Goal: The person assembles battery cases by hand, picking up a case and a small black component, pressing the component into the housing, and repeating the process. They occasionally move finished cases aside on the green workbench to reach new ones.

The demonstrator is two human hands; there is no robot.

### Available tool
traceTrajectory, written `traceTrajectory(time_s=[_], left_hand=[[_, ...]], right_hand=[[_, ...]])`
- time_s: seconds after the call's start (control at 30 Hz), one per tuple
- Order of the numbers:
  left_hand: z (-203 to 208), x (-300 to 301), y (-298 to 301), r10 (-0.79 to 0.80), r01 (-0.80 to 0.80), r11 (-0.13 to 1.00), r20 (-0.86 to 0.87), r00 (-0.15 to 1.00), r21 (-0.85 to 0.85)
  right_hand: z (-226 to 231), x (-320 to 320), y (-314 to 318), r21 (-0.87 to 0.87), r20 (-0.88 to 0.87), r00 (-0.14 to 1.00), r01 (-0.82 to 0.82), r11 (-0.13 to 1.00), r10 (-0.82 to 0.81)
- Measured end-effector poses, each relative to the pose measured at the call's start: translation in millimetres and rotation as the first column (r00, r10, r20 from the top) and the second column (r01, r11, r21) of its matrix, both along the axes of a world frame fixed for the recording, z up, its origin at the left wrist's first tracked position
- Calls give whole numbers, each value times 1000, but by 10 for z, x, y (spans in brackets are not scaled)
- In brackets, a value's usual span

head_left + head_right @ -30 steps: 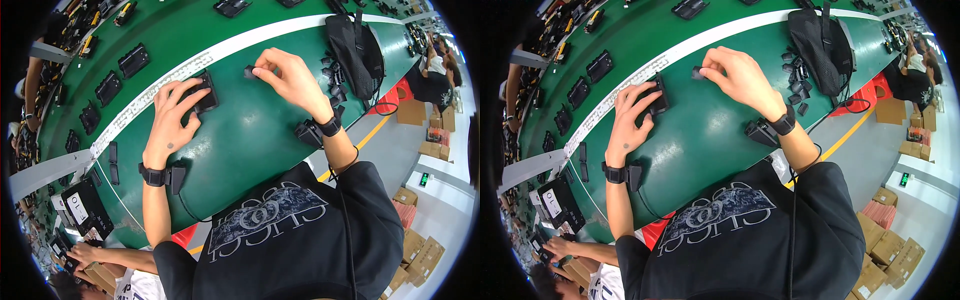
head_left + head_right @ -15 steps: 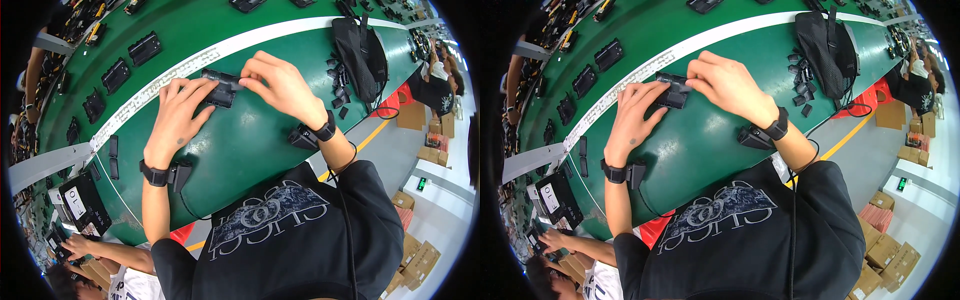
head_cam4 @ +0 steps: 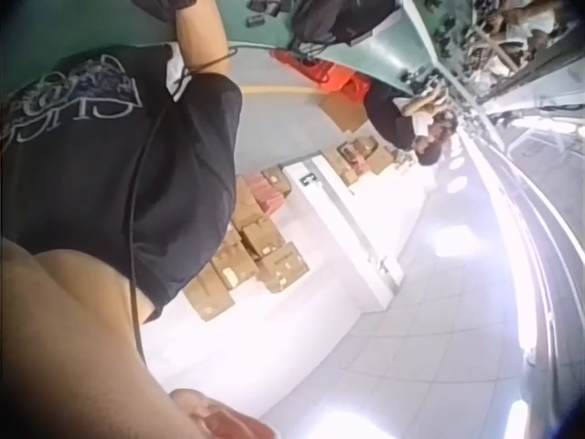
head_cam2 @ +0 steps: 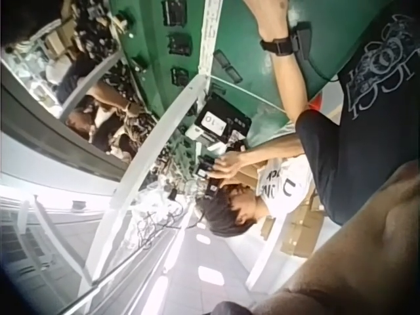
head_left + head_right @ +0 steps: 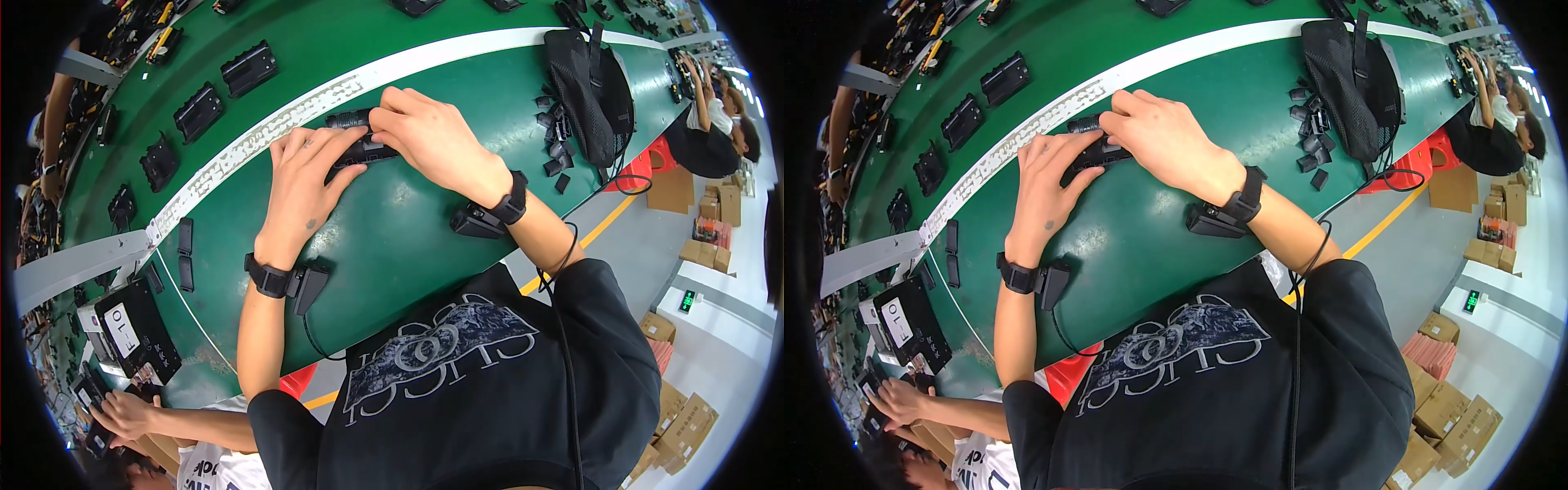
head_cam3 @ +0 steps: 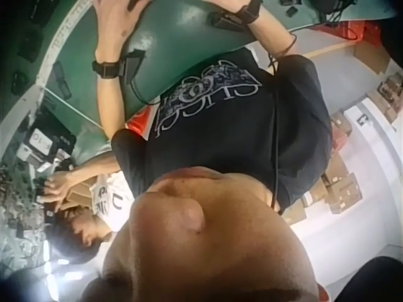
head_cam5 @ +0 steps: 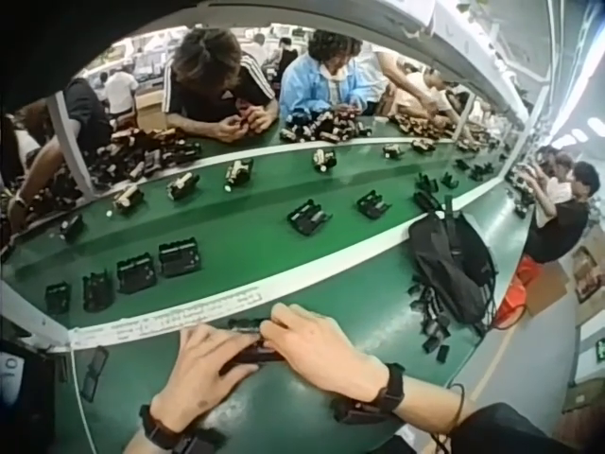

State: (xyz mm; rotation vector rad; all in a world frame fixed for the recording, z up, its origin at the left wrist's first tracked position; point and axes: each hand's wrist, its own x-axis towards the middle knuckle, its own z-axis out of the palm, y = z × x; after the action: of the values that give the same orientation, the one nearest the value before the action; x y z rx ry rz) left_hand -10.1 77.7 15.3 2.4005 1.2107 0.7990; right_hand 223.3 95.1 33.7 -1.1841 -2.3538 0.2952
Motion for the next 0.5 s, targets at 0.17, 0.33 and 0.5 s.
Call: traceTrajectory(time_s=[0.17, 0.33, 0.5], left_hand=[[-35, 2, 2, -16, 20, 997, -46, 999, 69], [-35, 34, 10, -27, 35, 995, -88, 996, 94], [-59, 71, -5, -15, 22, 996, -75, 997, 82]], right_hand=[[-11, 58, 32, -67, -24, 999, -25, 997, 24], [77, 93, 122, -172, 74, 996, -42, 984, 56], [42, 139, 132, -183, 14, 998, -61, 981, 65]])
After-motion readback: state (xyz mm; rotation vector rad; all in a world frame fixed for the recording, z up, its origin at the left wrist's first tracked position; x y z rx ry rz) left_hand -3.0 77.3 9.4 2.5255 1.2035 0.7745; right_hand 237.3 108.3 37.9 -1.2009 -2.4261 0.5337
